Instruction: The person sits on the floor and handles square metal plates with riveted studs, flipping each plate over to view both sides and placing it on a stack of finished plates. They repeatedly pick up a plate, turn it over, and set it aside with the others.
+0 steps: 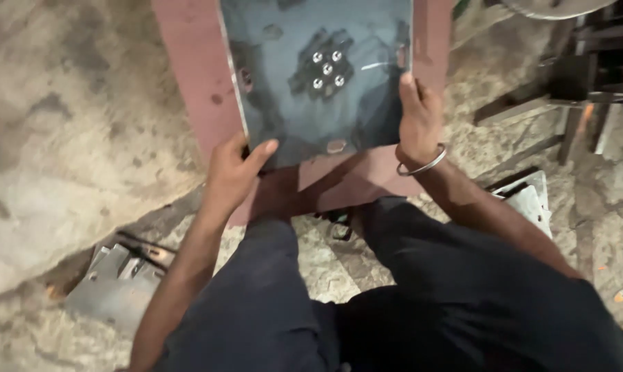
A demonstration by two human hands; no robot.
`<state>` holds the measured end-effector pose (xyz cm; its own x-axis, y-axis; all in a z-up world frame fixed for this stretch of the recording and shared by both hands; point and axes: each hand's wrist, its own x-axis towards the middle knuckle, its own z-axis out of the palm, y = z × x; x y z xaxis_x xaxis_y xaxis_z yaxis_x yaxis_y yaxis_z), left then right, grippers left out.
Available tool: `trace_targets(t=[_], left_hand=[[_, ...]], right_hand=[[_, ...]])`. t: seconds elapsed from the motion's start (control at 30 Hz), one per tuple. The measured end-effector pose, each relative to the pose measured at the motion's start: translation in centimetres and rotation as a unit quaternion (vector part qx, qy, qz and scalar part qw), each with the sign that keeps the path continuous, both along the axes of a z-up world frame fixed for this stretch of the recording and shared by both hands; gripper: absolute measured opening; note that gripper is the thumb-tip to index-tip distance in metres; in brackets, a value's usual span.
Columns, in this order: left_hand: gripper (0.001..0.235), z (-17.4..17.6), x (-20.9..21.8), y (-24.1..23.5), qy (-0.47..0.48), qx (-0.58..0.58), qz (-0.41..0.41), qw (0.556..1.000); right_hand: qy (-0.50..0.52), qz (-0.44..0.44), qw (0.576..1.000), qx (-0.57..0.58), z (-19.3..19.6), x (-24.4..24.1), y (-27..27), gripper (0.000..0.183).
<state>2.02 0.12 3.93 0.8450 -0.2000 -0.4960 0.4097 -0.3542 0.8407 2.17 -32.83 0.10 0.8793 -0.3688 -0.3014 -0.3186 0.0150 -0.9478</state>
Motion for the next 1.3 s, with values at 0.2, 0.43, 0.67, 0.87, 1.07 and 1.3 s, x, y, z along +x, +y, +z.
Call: trace_targets(t=[0.2,0.43,0.67,0.87,1.07,1.3], left_hand=[[0.046,3.2,1.2,-1.1,-0.012,-0.166,-0.009,0.986],[0.061,2.9,0.5,-2.6,0.128,-0.473,0.052,0.870],[0.073,4.7,0.6,-7.7,0.123,-0.214,-0.165,0.955],[0.044,7.9,1.4,-4.7,0.092,-0.133,-0.133,0.978],[0.053,9.9,2.6,1.8,-0.012,-0.310,-0.071,0.948],[0.055,3.6,-0.1,-0.5,0.239,-0.269,0.105,0.927]], right_hand=[[-0.011,-0.038,0.990,0.135,4.4,0.9,-1.5,0.026],[-0.021,-0.076,0.979,0.189,6.5,1.0,0.6,0.025],[-0.012,-0.060,0.924,0.377,12.4,2.0,5.1,0.040],[-0.226,0.081,0.949,0.202,10.6,4.6,0.3,0.051],[0.107,0.135,0.975,0.137,9.3,2.8,-3.4,0.033],[0.193,0.065,0.968,0.147,5.9,-3.0,-0.3,0.019]])
